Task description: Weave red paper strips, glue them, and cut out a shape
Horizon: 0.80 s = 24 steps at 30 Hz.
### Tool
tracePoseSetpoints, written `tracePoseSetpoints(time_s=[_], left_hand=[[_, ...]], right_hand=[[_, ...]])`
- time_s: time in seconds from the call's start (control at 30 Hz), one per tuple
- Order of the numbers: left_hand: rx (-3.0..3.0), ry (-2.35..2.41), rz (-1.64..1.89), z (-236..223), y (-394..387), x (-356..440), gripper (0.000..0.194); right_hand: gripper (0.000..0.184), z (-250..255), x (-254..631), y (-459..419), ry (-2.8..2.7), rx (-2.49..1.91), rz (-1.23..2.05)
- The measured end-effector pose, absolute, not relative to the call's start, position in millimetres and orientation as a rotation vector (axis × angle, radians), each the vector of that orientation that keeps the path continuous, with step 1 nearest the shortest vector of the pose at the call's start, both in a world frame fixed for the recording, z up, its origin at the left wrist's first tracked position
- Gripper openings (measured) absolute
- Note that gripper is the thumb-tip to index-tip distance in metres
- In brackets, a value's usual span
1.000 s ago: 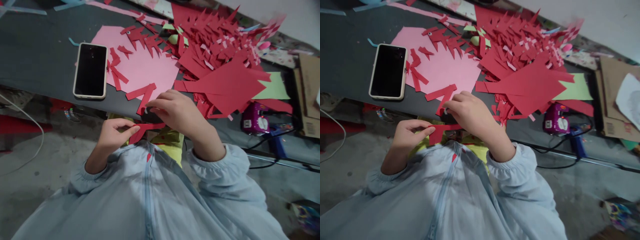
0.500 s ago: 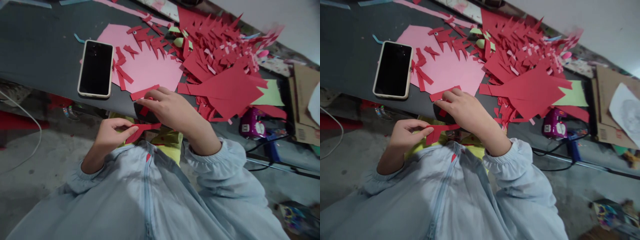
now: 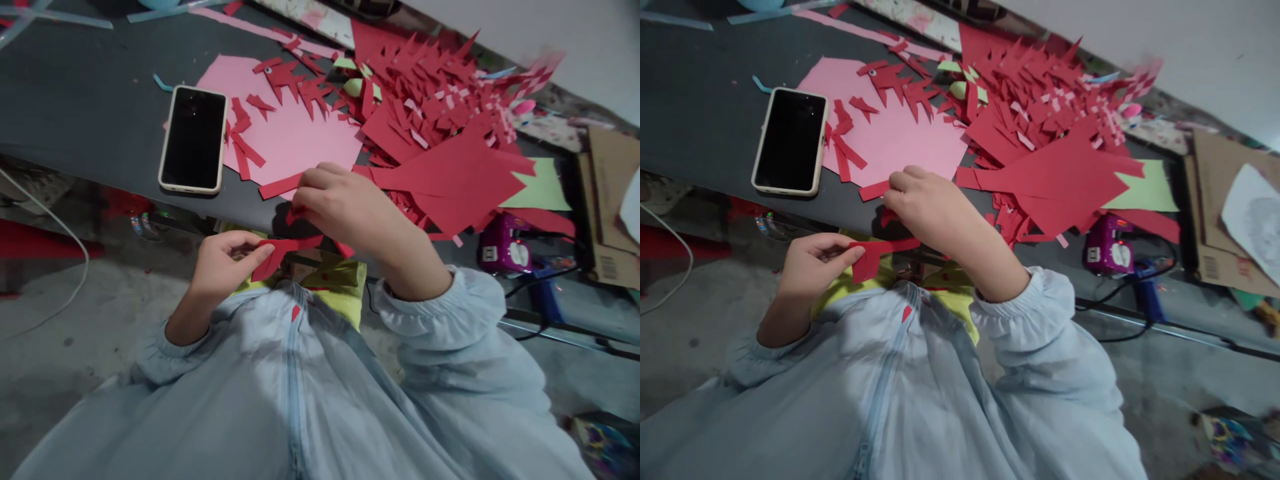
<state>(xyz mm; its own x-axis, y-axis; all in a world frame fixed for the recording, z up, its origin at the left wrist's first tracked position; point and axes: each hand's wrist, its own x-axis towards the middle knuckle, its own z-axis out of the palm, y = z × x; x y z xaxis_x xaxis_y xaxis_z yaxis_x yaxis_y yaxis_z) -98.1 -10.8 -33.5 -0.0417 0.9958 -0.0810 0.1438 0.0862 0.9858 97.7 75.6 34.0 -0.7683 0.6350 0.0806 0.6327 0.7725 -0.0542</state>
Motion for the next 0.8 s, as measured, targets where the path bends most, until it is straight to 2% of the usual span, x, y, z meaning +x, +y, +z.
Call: tracePoseSetpoints(time_s=[0.27, 0.37, 0.8], left_hand=[[1.343, 1.507, 1.346, -24.3, -16.4, -87.7, 0.01], [1.415, 1.549, 1.331, -20.3, -18.7, -83.2, 0.012], [1.669, 1.499, 1.395, -11.3, -29.8, -49.9, 0.011]], right_hand=[[0.006, 61.8, 140.4, 42.1, -1.992, -1.118, 0.372], [0.018, 64.2, 150.9, 20.0, -1.803, -1.038, 0.486], [0.017, 38.5, 178.7, -33.4, -1.543, -1.188, 0.479]])
